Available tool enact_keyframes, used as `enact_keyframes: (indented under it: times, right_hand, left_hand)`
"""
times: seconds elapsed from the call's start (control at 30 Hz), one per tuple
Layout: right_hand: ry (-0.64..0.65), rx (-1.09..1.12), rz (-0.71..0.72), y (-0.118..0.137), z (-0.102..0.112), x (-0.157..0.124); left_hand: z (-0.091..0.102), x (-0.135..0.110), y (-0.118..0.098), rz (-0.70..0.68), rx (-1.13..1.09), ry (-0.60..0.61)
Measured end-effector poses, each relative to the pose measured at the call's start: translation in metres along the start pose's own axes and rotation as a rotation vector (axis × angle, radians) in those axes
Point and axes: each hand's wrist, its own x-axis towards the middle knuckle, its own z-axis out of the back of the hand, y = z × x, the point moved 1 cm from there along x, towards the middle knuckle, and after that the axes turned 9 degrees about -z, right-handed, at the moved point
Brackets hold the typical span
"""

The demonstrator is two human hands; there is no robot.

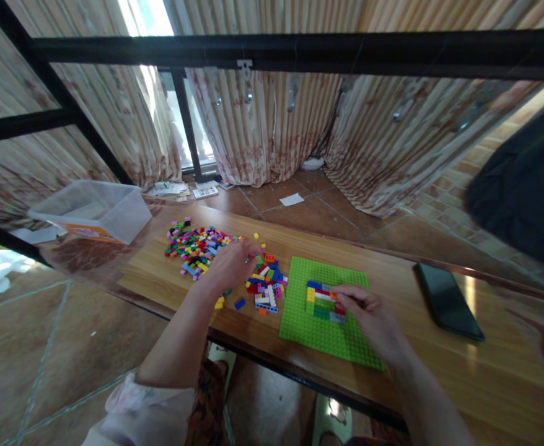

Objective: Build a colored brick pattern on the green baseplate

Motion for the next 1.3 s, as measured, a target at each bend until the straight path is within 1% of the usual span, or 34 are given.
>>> enact_keyframes:
  times: [0.1,0.2,0.33,0.47,0.63,0.83,1.03,1.2,1.3]
  right_hand:
    - [0.045,-0.029,-0.008,-0.003,-0.005,0.001]
    - [0.066,-0.111,-0.012,-0.006,-0.009,0.002]
    - [0.045,-0.221,0.029,-0.006,-0.015,0.002]
    - [0.041,-0.242,0.109,-0.002,-0.018,0.002]
    - [0.042,-0.286,0.16,-0.001,-0.018,0.002]
    - [0.022,-0.26,0.1,-0.005,-0.021,0.0]
    - [-0.049,-0.274,0.091,-0.008,-0.025,0.002]
    - [-0.068,-0.288,0.106,-0.008,-0.026,0.002]
    - [-0.067,-0.329,0.149,-0.007,-0.026,0.0]
  left_hand:
    - [-0.006,0.004,-0.017,-0.099,-0.053,-0.015]
    - [-0.015,0.008,-0.035,-0.177,-0.072,0.023]
    - [-0.027,0.01,-0.053,-0.235,-0.077,0.088]
    - [-0.037,0.008,-0.064,-0.301,-0.058,0.135]
    - [-0.048,0.004,-0.072,-0.381,-0.037,0.166]
    - [-0.056,0.001,-0.076,-0.429,-0.032,0.198]
    - [-0.059,0.0,-0.078,-0.438,-0.045,0.22]
    - [-0.059,0.001,-0.078,-0.439,-0.069,0.216]
    - [-0.058,0.001,-0.078,-0.434,-0.055,0.228]
